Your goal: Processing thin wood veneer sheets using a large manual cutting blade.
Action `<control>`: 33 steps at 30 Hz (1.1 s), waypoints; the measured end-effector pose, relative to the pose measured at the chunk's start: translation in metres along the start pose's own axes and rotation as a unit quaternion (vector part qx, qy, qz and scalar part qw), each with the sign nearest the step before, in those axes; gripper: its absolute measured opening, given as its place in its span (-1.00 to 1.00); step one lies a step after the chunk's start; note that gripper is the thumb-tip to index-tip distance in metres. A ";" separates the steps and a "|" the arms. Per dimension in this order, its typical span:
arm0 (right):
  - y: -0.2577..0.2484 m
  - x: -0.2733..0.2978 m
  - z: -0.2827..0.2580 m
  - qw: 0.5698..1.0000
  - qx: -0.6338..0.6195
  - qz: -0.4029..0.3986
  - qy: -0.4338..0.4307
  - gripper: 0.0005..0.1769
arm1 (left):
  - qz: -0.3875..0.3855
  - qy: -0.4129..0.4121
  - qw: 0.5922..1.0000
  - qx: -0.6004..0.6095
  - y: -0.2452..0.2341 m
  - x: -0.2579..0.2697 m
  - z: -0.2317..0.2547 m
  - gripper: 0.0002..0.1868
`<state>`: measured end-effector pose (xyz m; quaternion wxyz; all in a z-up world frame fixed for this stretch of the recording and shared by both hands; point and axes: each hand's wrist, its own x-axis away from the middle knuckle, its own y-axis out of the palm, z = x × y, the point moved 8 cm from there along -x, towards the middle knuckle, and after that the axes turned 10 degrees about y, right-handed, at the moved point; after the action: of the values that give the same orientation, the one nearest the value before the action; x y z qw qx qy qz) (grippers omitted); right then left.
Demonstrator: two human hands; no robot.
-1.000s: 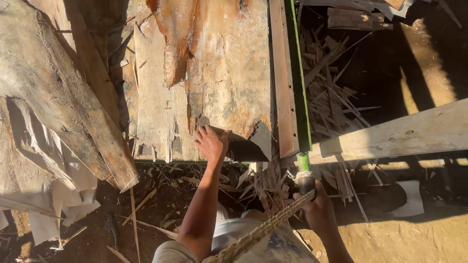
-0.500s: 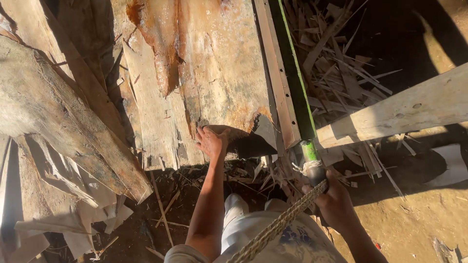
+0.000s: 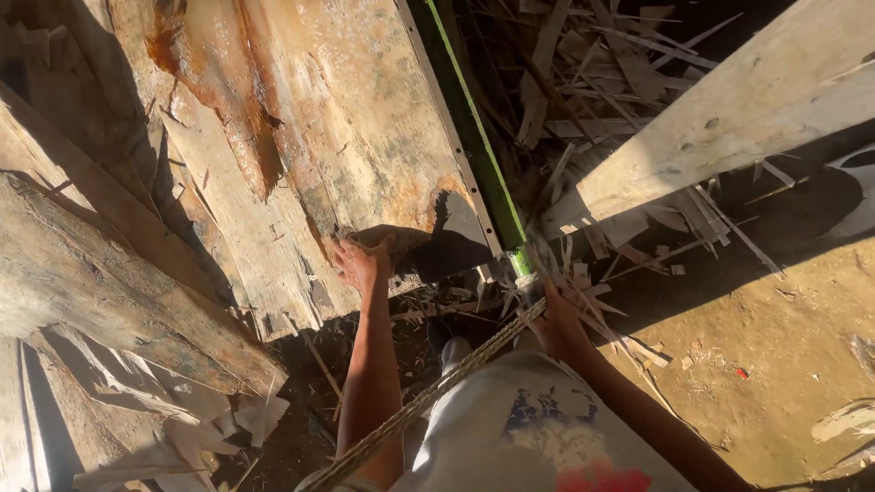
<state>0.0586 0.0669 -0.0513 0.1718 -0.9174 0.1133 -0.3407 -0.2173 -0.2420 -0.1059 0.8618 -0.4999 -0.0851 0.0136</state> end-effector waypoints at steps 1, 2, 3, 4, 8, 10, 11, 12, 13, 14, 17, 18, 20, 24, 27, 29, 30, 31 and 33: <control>-0.014 0.013 -0.031 0.999 -0.032 0.009 -0.039 -0.40 | -0.003 -0.014 1.000 0.003 -0.014 0.004 0.016 0.07; -0.029 0.029 -0.062 0.995 -0.062 0.017 -0.079 -0.36 | -0.005 -0.030 1.000 0.006 -0.029 0.012 0.030 0.05; -0.037 0.038 -0.073 0.995 -0.062 0.018 -0.079 -0.36 | -0.006 -0.029 1.000 0.007 -0.002 0.000 0.008 0.05; -0.040 0.046 -0.076 0.999 -0.022 0.008 -0.026 -0.50 | 0.025 -0.006 0.989 0.146 0.024 -0.011 -0.015 -0.18; -0.064 0.080 -0.120 0.993 0.009 0.023 -0.112 -0.65 | 0.028 -0.049 0.948 0.313 0.018 -0.014 -0.024 -0.38; -0.065 0.082 -0.111 0.999 -0.042 -0.020 0.000 -0.64 | 0.021 -0.077 0.945 0.317 -0.002 -0.012 -0.014 -0.38; -0.062 0.085 -0.098 0.987 -0.098 -0.053 0.120 -0.63 | 0.007 -0.097 0.943 0.317 -0.011 -0.010 -0.011 -0.38; -0.064 0.084 -0.092 0.987 -0.087 -0.059 0.118 -0.63 | 0.014 -0.107 0.941 0.322 -0.001 -0.014 -0.024 -0.38; -0.077 0.088 -0.123 0.993 -0.007 0.004 -0.119 -0.69 | 0.016 -0.109 0.918 0.381 0.011 -0.018 -0.035 -0.48; -0.084 0.109 -0.148 0.932 0.069 0.066 -0.350 -0.75 | 0.018 -0.108 0.891 0.441 0.024 -0.024 -0.043 -0.56; -0.086 0.101 -0.137 0.957 0.024 0.052 -0.285 -0.75 | 0.051 -0.080 0.816 0.571 0.091 -0.054 -0.086 -0.54; -0.084 0.102 -0.142 0.955 0.029 0.049 -0.290 -0.75 | 0.056 -0.082 0.812 0.575 0.080 -0.051 -0.079 -0.54; -0.074 0.084 -0.113 0.971 -0.228 -0.068 -0.032 -0.77 | 0.068 -0.075 0.758 0.645 0.060 -0.046 -0.060 -0.41; -0.075 0.083 -0.114 0.975 -0.220 -0.034 -0.023 -0.75 | 0.032 -0.112 0.823 0.556 0.013 -0.027 -0.038 -0.41; -0.070 0.086 -0.113 0.966 -0.250 -0.063 0.006 -0.77 | 0.021 -0.102 0.835 0.540 0.035 -0.034 -0.060 -0.44; -0.074 0.089 -0.117 0.981 -0.184 -0.039 -0.044 -0.78 | 0.012 -0.094 0.828 0.553 0.018 -0.030 -0.048 -0.57; -0.074 0.090 -0.117 0.981 -0.183 -0.039 -0.045 -0.78 | 0.012 -0.093 0.827 0.554 0.011 -0.027 -0.042 -0.57; -0.076 0.091 -0.117 0.983 -0.171 -0.024 -0.057 -0.76 | 0.011 -0.086 0.846 0.526 0.003 -0.025 -0.038 -0.52; -0.077 0.094 -0.123 0.985 -0.158 -0.013 -0.070 -0.75 | 0.013 -0.080 0.864 0.497 0.005 -0.022 -0.044 -0.47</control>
<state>0.0538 0.0774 0.1207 0.0279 -0.9559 0.1415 -0.2558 -0.2314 -0.2799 -0.1342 0.9859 -0.0036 -0.1294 0.1056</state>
